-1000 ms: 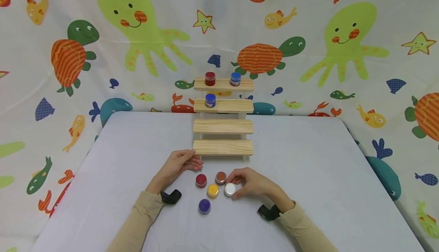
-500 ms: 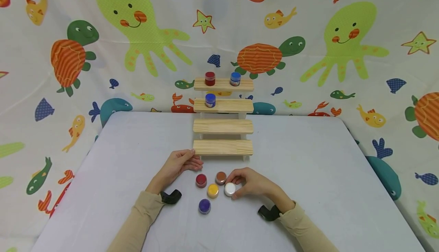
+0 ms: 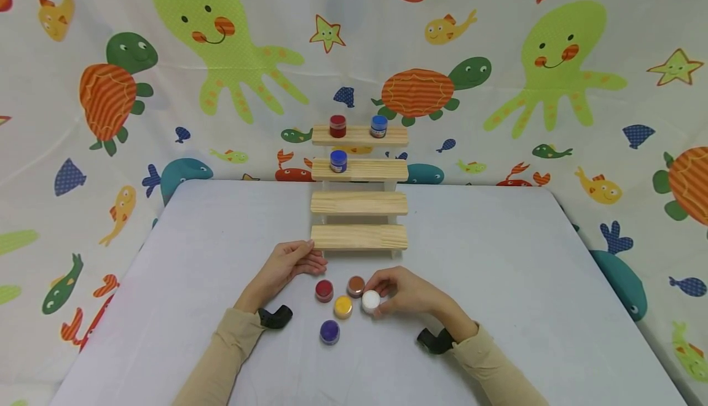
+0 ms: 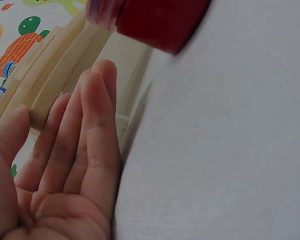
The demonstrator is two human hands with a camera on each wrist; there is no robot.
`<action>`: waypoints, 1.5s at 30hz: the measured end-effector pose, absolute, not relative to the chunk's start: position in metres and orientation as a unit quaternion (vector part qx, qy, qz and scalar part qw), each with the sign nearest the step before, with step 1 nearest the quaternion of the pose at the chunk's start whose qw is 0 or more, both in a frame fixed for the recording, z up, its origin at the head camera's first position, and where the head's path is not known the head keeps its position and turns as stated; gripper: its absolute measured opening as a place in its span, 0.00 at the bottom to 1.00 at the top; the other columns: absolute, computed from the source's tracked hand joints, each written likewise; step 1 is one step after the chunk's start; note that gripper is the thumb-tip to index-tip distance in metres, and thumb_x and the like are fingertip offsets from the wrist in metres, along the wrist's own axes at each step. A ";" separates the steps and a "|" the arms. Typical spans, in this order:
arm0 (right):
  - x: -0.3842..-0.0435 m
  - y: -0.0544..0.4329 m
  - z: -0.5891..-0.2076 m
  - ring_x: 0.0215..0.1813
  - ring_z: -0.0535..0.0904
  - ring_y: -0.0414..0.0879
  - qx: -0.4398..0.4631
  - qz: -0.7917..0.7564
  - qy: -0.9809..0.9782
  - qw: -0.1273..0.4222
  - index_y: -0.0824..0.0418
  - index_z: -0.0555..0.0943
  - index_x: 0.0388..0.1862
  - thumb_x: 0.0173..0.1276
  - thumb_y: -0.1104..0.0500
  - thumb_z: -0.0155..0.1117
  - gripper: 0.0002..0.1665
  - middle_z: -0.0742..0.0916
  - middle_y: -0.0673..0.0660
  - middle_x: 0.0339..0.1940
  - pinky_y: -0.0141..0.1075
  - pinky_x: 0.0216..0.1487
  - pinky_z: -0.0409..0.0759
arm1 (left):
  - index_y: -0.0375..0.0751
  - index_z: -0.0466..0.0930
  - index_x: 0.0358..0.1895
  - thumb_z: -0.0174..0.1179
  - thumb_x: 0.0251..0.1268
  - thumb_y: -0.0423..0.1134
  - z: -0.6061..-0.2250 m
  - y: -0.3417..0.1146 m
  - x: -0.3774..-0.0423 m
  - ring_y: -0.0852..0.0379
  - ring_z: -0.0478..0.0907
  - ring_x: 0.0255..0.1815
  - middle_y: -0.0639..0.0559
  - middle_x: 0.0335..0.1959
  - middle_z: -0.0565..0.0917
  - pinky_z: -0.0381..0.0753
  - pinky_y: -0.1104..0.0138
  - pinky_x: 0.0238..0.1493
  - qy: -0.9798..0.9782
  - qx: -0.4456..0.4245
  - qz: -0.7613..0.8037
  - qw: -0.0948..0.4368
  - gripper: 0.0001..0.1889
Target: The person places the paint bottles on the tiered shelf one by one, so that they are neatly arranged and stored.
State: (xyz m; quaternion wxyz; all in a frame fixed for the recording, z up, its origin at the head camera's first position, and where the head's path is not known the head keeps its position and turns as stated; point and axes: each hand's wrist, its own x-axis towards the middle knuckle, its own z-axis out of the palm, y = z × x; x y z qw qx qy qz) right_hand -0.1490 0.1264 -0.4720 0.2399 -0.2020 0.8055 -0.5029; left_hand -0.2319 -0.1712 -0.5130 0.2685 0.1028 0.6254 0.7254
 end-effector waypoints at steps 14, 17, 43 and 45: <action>-0.155 0.126 -0.446 0.46 0.80 0.47 -0.203 -0.495 0.812 0.233 0.61 0.83 0.47 0.57 0.62 0.77 0.19 0.86 0.50 0.43 0.45 0.54 0.82 | 0.19 0.74 0.53 0.55 0.76 0.50 -0.512 -0.171 -0.231 0.48 0.87 0.43 0.37 0.41 0.87 0.86 0.59 0.49 0.622 0.098 0.730 0.267 0.28; -0.158 0.126 -0.440 0.46 0.81 0.46 -0.207 -0.494 0.813 0.229 0.59 0.83 0.48 0.57 0.61 0.78 0.19 0.86 0.50 0.43 0.45 0.55 0.82 | 0.19 0.73 0.54 0.54 0.76 0.50 -0.512 -0.171 -0.232 0.48 0.87 0.43 0.37 0.42 0.87 0.86 0.58 0.50 0.624 0.101 0.727 0.268 0.29; -0.184 0.128 -0.376 0.47 0.79 0.50 -0.213 -0.500 0.827 0.144 0.62 0.82 0.50 0.60 0.62 0.75 0.19 0.84 0.55 0.45 0.43 0.53 0.83 | 0.18 0.73 0.53 0.54 0.76 0.50 -0.514 -0.172 -0.233 0.49 0.87 0.43 0.37 0.41 0.87 0.86 0.59 0.49 0.620 0.114 0.729 0.267 0.29; -0.185 0.128 -0.371 0.47 0.79 0.51 -0.212 -0.501 0.828 0.136 0.61 0.83 0.49 0.59 0.62 0.75 0.18 0.84 0.55 0.44 0.42 0.53 0.83 | 0.17 0.73 0.53 0.54 0.76 0.50 -0.514 -0.172 -0.233 0.48 0.87 0.43 0.37 0.41 0.87 0.86 0.58 0.49 0.619 0.115 0.729 0.267 0.29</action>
